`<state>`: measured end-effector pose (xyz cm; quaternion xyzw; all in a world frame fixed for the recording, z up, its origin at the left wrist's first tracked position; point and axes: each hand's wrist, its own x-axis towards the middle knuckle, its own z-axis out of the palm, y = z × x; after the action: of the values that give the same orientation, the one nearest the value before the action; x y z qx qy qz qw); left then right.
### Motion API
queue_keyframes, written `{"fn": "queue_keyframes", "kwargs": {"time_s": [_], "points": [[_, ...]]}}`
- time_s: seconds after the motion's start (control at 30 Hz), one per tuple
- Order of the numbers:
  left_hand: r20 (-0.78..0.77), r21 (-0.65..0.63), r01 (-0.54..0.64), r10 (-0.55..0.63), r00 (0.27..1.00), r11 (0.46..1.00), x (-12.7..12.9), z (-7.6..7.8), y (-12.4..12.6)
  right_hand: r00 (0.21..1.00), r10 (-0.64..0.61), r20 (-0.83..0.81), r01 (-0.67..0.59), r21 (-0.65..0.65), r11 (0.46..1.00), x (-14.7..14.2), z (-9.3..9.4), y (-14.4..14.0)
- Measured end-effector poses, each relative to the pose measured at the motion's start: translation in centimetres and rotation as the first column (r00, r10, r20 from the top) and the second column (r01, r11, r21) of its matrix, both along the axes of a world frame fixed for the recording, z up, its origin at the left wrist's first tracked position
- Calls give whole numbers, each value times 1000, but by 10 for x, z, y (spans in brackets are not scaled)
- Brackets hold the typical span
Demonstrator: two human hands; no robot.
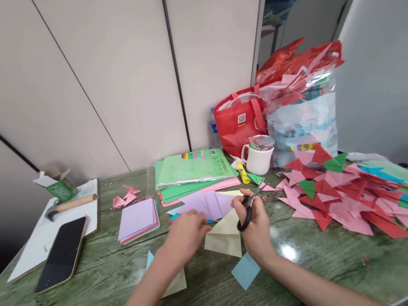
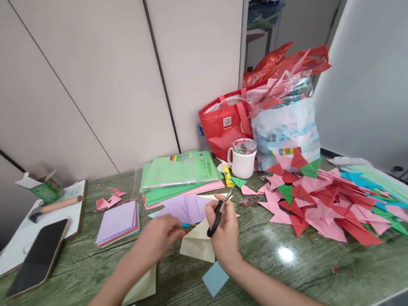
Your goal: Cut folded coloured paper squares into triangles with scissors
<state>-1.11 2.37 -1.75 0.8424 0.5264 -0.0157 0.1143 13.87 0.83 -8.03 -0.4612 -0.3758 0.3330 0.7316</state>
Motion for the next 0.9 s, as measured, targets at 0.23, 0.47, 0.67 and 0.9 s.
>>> {"fn": "queue_keyframes", "kwargs": {"time_s": [0.23, 0.47, 0.67, 0.9], "points": [[91, -35, 3, 0, 996, 999, 27, -34, -11, 994, -114, -3, 113, -92, 989, 5, -13, 8], [302, -73, -77, 95, 948, 994, 23, -44, -8, 996, -83, -39, 75, -171, 982, 2, -18, 10], [569, -240, -87, 213, 794, 967, 17, -35, -1, 999, -34, -39, 34, -7, 999, 0, -1, -3], [829, -445, 9, 408, 383, 896, 18, -5, -10, 1000, 15, 7, -15, 95, 995, -5, 4, -9]]}}
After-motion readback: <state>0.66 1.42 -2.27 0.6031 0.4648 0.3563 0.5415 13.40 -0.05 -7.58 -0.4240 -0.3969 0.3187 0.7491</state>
